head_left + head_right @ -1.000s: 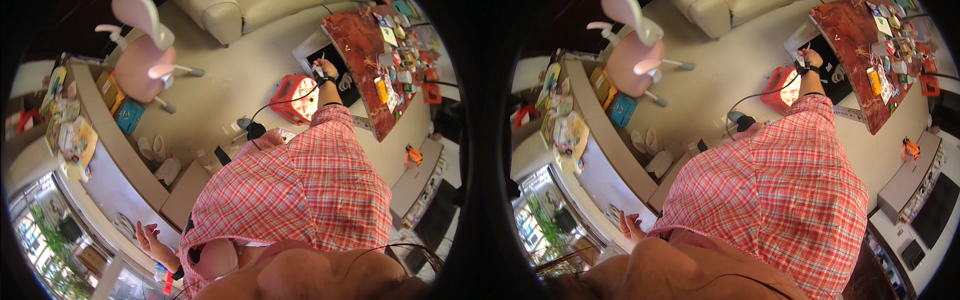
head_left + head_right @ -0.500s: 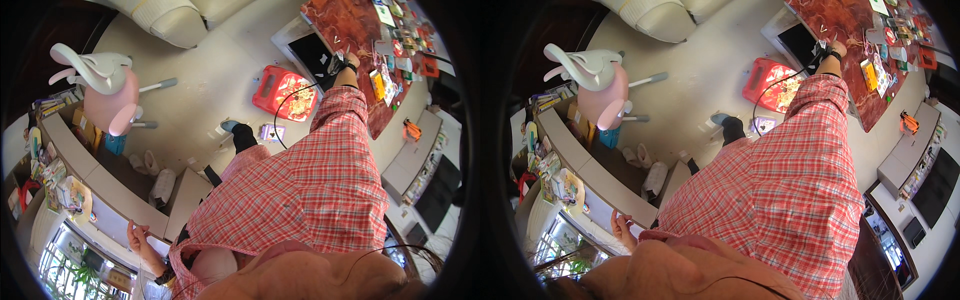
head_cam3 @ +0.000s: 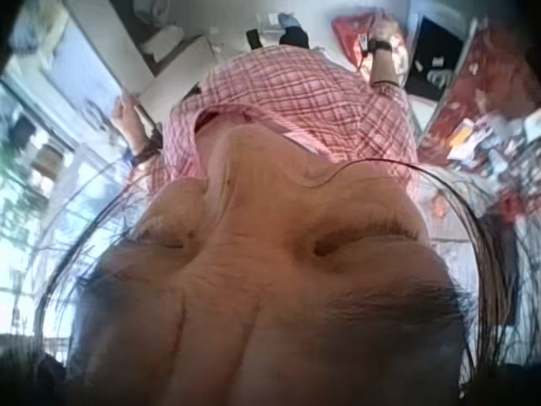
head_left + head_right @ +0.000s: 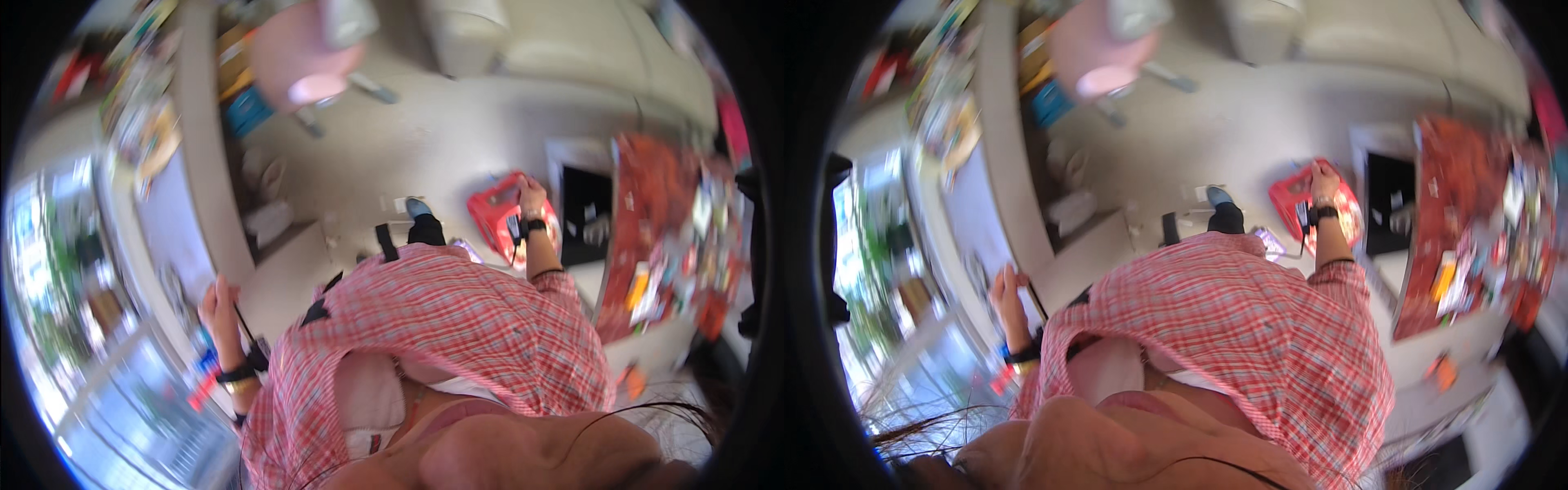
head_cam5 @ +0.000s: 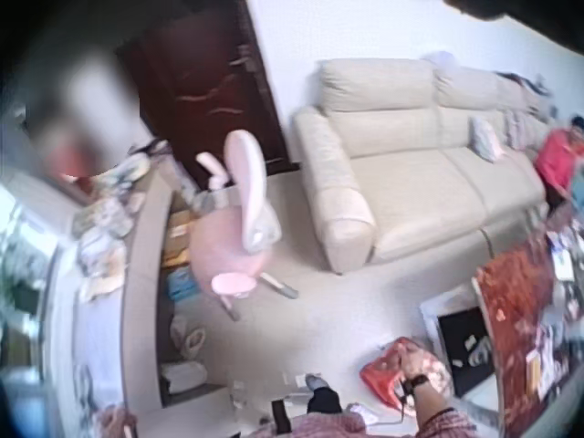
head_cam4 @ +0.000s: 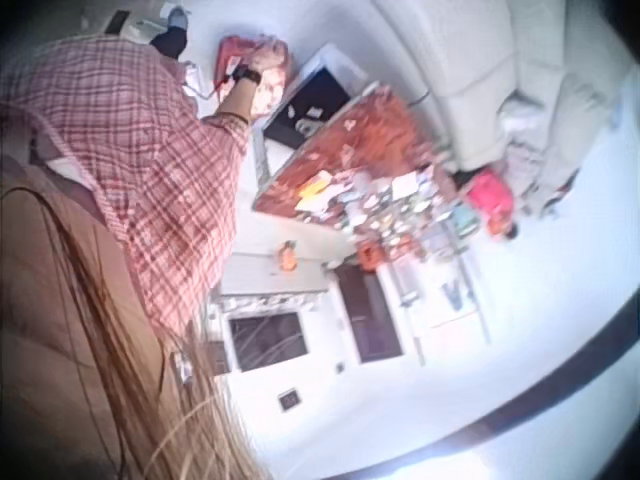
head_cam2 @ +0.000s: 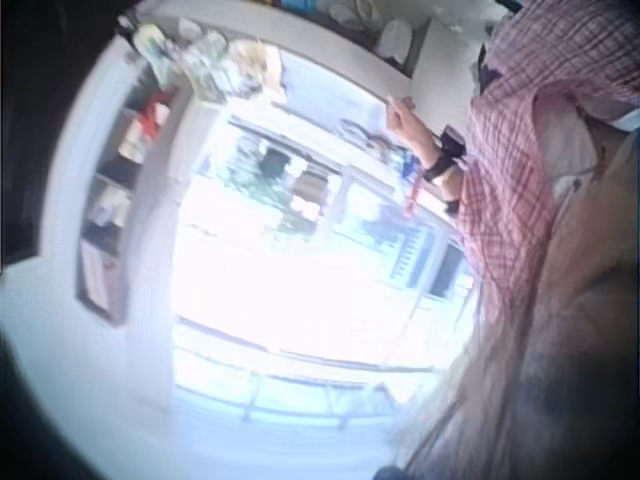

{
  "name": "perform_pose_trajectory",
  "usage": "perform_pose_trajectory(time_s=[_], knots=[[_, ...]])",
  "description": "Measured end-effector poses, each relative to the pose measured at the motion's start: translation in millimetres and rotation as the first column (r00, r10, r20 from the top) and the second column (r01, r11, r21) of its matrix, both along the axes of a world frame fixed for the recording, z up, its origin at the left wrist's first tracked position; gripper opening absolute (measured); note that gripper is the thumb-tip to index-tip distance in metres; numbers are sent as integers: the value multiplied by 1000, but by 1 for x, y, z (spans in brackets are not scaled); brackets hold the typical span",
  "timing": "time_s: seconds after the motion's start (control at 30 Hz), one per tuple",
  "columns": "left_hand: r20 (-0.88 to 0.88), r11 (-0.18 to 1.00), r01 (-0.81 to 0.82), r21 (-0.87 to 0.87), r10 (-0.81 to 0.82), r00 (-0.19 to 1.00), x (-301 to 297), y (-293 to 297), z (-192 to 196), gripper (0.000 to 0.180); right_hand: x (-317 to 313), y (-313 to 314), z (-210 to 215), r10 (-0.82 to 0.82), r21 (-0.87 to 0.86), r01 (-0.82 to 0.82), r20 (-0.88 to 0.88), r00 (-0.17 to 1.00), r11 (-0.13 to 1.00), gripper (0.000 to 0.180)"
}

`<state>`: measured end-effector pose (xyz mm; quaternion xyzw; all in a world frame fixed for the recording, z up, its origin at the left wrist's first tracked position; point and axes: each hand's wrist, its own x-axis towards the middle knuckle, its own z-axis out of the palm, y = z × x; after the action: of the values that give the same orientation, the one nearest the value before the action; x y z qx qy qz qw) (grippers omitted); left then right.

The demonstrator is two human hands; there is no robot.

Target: The person cleans a window track using a small blue scraper and a cloth. They repeatedly scrape debris from the track and wipe the area with the cloth, moving along the length of the track.

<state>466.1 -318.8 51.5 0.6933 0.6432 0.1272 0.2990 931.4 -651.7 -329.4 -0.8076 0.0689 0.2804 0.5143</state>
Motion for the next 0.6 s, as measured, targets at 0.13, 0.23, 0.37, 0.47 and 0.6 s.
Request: perform_pose_trajectory(time_s=[0.13,0.23,0.37,0.47,0.6], knots=[[-51,971,-231,61,234,971,-68,-20,-2,22,-6,121,49,545,-62,-564,-185,817,824,21],[171,915,-371,161,344,923,-111,-42,-25,34,-13,203,77,817,-20,-818,79,571,574,18],[210,807,-590,23,573,792,-162,-71,-47,18,-48,316,119,948,-81,-950,129,291,302,25],[350,748,-663,6,620,703,-194,-70,-71,20,-115,394,152,963,9,-992,240,125,127,23],[442,680,-731,-51,672,594,-233,-35,-98,24,-220,494,198,896,-94,-976,387,-216,-194,24]])
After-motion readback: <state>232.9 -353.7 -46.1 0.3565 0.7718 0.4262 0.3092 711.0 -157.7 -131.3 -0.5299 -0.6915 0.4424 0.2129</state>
